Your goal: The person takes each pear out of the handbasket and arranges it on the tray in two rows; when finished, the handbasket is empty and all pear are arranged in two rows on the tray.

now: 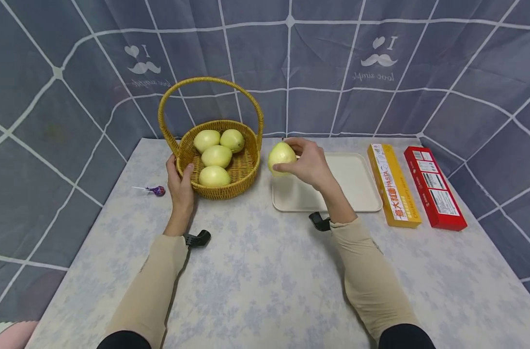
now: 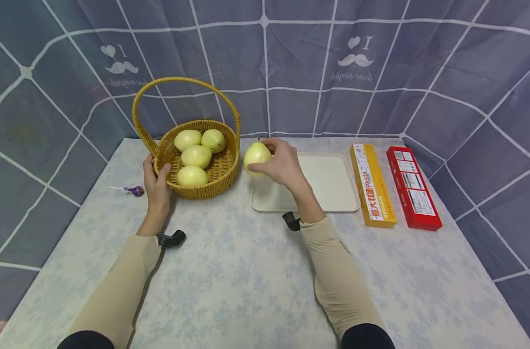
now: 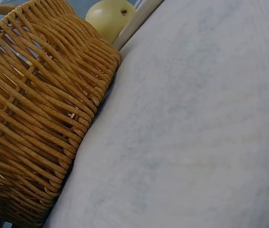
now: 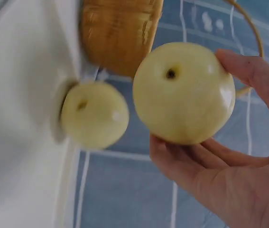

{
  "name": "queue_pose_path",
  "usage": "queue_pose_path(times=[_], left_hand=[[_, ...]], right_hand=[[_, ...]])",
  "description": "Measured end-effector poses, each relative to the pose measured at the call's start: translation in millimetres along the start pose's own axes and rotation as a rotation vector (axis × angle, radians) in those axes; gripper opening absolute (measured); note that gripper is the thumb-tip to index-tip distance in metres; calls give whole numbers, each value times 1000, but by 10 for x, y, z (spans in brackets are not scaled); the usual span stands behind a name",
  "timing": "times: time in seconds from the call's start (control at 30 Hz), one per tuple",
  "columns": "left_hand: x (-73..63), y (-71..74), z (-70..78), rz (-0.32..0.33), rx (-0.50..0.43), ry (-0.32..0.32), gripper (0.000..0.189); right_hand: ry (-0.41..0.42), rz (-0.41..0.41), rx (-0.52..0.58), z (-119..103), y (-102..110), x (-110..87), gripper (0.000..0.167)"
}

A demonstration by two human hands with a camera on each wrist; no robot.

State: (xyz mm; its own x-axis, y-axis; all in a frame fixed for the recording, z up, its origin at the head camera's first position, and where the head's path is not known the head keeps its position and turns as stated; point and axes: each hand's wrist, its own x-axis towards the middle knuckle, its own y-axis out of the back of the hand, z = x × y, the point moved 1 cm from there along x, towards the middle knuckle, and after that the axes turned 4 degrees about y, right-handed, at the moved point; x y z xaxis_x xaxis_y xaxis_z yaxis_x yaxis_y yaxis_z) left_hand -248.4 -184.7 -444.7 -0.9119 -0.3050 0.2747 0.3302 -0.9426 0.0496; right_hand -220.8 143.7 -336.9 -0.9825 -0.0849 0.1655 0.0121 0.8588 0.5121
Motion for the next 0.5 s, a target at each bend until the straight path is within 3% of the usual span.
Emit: queue_pose_path(times=[0.23, 0.4, 0.5], left_hand=[[89, 23, -146, 7, 17, 13, 61], [76, 21, -126, 2, 16, 14, 60], [9, -7, 13, -1, 0, 22, 60]], right_hand=[[-82, 115, -30, 372, 238, 102, 77], [-177, 176, -57, 707, 278, 165, 75], [-206, 208, -71, 884, 268, 187, 74]])
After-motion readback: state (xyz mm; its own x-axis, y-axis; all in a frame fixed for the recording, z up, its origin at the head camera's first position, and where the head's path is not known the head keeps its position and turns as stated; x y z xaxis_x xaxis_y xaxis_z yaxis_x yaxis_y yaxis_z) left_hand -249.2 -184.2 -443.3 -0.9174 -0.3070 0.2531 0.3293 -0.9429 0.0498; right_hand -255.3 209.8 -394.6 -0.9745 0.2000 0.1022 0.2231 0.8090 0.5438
